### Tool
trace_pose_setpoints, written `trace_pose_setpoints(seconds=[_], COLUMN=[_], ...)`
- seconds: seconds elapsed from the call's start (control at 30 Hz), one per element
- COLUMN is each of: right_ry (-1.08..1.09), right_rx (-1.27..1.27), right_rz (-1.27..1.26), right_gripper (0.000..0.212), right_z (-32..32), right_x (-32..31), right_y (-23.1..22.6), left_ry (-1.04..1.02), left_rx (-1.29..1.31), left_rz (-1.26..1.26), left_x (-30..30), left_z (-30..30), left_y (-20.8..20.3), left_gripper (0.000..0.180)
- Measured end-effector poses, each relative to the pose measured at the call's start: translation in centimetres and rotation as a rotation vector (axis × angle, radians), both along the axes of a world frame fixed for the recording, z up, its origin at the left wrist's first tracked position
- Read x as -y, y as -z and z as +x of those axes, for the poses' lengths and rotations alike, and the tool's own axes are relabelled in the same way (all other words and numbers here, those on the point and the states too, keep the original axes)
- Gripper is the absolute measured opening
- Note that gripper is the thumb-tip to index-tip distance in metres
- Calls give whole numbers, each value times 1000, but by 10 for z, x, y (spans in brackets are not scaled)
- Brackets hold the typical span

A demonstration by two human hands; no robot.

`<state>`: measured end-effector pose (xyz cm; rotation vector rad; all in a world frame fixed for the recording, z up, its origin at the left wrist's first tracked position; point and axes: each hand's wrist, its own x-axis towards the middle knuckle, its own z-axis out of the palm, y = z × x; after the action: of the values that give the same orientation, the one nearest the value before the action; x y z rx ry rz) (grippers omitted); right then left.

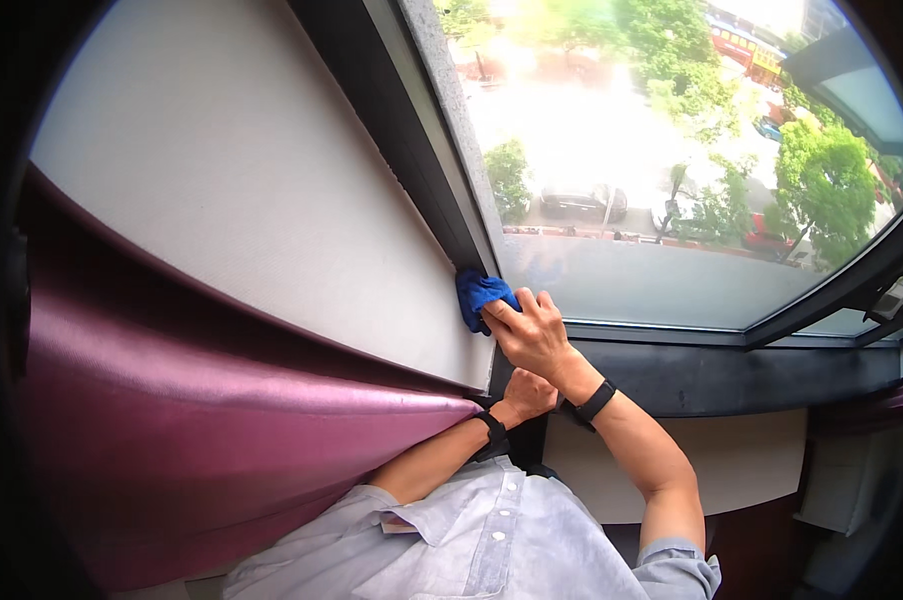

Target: Wiping the window frame and glass with a blue cloth.

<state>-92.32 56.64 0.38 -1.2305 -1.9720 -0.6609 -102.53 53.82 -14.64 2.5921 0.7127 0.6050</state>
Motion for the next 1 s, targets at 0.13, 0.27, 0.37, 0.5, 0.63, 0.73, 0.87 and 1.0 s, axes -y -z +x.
trace_pose_setpoints(seconds=[0.13, 0.27, 0.37, 0.5, 0.63, 0.73, 0.87, 1.0], right_ry=[-32, 0, -33, -135, -118, -56, -35, 3], right_rx=[49, -41, -143, -173, -142, -85, -35, -26], right_rz=[39, 249, 510, 578, 314, 65, -173, -417], right_gripper=[21, 30, 31, 34, 27, 23, 17, 18], right_z=[4, 6, -6, -3, 7, 9, 11, 2], right_x=[3, -14, -46, -60, -40, -12, 9, 19], right_y=[2, -89, -185, -192, -73, 12, 100, 138], left_ry=[50, 0, 41, 64, 168, 127, 92, 44], left_rx=[37, 166, 13, 166, 243, 206, 199, 118], left_rz=[92, 117, 142, 22, -174, -298, -315, -261], left_x=[3, 8, 0, 1, 14, 8, 3, 8], left_z=[-1, 5, -4, -11, -41, -53, -65, -67], left_y=[-10, -17, -9, -15, -14, -19, -12, -12], left_gripper=[5, 7, 6, 5, 10, 8, 7, 7])
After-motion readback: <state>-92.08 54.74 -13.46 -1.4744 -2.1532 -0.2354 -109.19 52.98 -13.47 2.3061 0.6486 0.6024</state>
